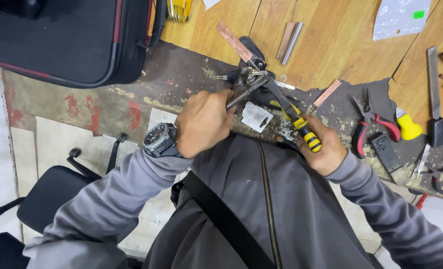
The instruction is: Refining and shaping thin copper strips using various hand tools like pliers, wire cutters, and a file on a workshop bench.
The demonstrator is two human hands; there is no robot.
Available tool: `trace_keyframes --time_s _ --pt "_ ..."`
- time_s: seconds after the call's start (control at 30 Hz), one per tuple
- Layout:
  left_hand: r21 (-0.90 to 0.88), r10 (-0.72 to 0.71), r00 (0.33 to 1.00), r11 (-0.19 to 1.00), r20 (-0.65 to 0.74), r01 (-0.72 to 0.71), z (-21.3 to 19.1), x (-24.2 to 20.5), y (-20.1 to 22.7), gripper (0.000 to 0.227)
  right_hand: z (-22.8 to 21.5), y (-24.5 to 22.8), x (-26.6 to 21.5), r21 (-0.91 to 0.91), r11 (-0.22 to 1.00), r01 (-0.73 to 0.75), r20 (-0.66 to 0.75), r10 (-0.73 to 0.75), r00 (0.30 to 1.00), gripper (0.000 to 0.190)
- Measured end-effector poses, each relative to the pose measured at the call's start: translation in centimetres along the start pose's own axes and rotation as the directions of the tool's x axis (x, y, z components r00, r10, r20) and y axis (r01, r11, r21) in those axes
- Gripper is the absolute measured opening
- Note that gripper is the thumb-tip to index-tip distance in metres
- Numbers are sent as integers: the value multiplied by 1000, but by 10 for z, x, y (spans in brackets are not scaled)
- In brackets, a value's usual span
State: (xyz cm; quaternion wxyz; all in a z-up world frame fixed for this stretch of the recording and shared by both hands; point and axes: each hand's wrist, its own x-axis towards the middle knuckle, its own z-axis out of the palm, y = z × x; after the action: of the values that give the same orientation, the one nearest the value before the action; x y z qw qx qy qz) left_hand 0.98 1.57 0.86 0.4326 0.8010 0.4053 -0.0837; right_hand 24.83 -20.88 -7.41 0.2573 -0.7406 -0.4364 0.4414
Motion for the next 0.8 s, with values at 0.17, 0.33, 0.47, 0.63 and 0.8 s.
trace_keyframes --time_s 0.17,0.33,0.47,0.63,0.8 --pt "-24 -15 998 1000 62 17 -2 6 -3 33 0 10 6 2 1000 20 20 -20 1000 58" --pt "-66 3 997 998 72 2 -3 6 -2 27 2 13 10 23 999 42 18 -42 999 55" --pt "-76 -1 997 997 78 7 -2 6 -1 23 2 26 12 12 998 67 13 -68 998 55" --pt "-84 -3 996 996 91 11 7 12 -7 21 1 31 15 49 995 89 9 -89 996 53" --pt "-93 94 994 991 -47 -98 -20 31 -4 19 -1 -6 20 268 958 101 53 -119 991 50"
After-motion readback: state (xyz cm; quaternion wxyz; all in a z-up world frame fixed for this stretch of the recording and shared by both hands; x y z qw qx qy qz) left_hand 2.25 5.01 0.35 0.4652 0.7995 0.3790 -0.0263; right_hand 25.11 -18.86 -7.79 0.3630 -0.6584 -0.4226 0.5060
